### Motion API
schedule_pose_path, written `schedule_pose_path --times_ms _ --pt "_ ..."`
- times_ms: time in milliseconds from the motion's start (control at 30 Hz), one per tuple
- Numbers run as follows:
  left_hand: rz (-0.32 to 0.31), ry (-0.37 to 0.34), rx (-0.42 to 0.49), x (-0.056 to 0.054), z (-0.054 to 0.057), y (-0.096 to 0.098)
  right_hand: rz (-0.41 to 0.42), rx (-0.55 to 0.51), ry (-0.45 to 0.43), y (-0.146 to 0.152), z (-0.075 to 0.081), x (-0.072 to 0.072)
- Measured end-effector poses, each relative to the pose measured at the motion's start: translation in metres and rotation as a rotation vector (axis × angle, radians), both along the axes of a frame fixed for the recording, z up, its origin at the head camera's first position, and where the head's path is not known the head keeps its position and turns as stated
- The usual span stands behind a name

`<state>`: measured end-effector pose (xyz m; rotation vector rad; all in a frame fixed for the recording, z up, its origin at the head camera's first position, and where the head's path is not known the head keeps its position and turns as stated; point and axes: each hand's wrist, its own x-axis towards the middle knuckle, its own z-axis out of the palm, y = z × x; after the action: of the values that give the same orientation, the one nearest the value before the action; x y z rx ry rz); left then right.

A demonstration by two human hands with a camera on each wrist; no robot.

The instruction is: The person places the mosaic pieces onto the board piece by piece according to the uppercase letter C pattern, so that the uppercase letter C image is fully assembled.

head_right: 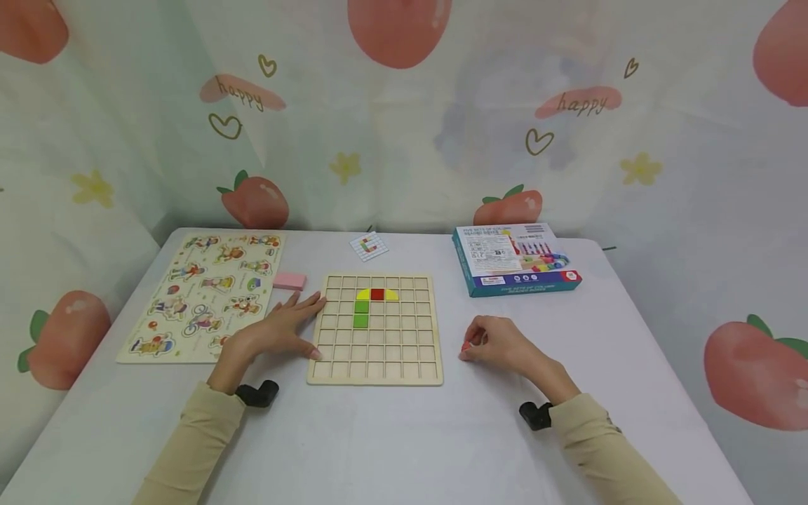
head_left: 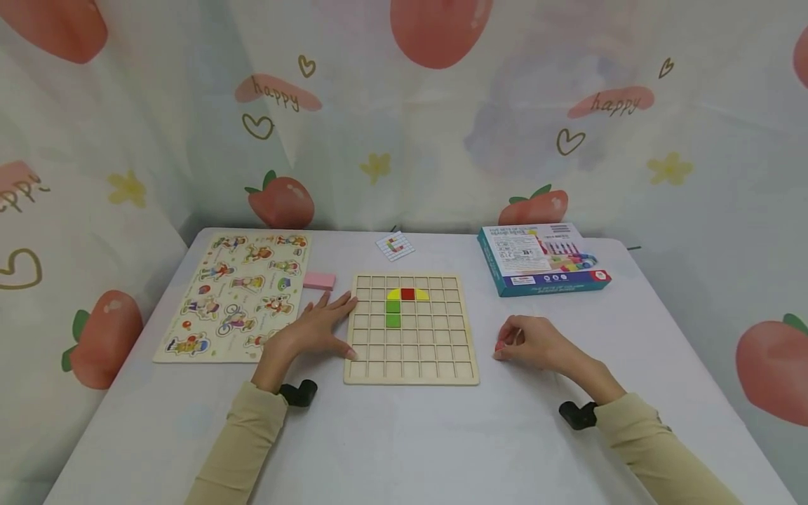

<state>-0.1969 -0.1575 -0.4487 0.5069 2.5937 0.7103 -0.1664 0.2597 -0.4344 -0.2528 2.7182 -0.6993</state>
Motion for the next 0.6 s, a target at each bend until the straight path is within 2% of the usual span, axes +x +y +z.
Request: schedule_pose_path --times_ms 133,400,600 --pt "0.004 0.001 0.001 0.0 -0.0006 0.0003 0.019 -0.036 0.017 0.0002 -0.0027 -0.0009" --pt "0.008 -0.007 0.004 0.0003 -0.0004 0.0009 0.122 -0.135 0.071 0.0011 -0.0063 -0.0018" --pt "0.007 -0.004 -0.004 0.0005 0.0008 0.0009 0.128 -0.158 0.127 -0.0038 -0.0055 -0.0037"
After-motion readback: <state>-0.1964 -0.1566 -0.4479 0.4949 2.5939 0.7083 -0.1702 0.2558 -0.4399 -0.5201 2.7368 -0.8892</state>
